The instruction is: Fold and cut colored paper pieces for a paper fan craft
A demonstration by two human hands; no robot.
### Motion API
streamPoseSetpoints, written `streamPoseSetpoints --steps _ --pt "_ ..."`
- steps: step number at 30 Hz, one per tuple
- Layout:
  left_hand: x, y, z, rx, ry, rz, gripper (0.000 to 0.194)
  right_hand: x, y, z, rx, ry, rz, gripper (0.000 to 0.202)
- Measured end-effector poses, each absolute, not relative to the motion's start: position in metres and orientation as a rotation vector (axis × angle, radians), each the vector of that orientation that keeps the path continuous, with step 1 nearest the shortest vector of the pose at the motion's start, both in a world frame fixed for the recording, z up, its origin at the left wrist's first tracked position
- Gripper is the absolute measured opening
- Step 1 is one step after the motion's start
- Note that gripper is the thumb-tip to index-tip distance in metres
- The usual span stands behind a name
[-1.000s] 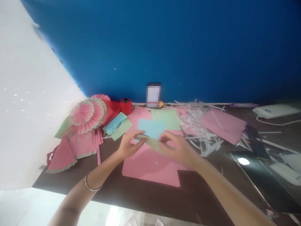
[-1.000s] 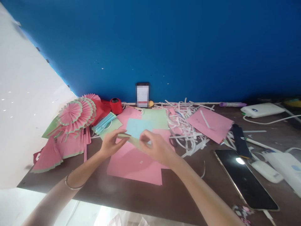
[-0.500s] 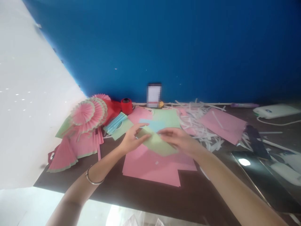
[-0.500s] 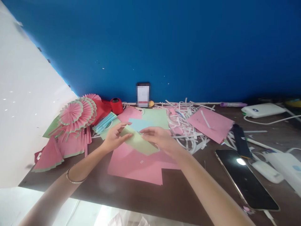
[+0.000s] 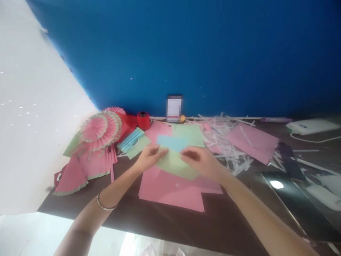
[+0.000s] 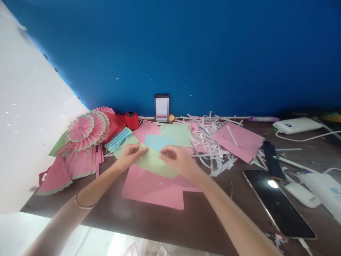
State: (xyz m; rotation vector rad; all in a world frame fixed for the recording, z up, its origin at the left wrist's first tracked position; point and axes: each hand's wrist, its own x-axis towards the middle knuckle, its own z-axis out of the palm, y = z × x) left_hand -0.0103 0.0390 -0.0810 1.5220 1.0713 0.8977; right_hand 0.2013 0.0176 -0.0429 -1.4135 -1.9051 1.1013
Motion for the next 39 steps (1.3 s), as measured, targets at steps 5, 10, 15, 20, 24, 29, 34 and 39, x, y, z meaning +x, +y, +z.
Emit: streamPoseSetpoints --steps 5,10,15,20,24,29,34,39 --pt "-0.015 0.041 -0.082 1.595 1.191 1.016 0.052 0.220 0.020 -0.047 -1.459 -1.922 1.127 0.024" --pt "-0.017 0.046 -0.086 1.551 1.179 1.014 0.051 0.224 0.016 -0.046 -1.491 -1.904 1.096 0.028" --pt "-0.013 0.047 -0.101 1.168 0.865 1.135 0.041 0.225 0.015 -0.054 -1.467 -1.817 1.089 0.029" --pt "0.004 0.031 -0.116 1.100 0.742 1.099 0.052 0.222 0.015 -0.069 -1.457 -1.644 1.118 0.029" --pt "0.020 0.023 -0.119 1.317 0.922 1.050 0.038 0.212 0.015 -0.083 -1.408 -1.565 1.223 0.033" --pt "0.019 0.030 -0.122 1.861 0.962 1.266 0.022 0.211 0.019 -0.103 -1.446 -1.333 1.151 0.039" --pt "0.011 0.036 -0.134 2.639 0.604 1.204 0.029 0.208 0.026 -0.114 -1.192 -1.169 1.459 0.037" --pt "0.009 0.044 -0.146 2.513 0.712 1.095 0.036 0.204 0.032 -0.121 -1.213 -1.094 1.326 0.028"
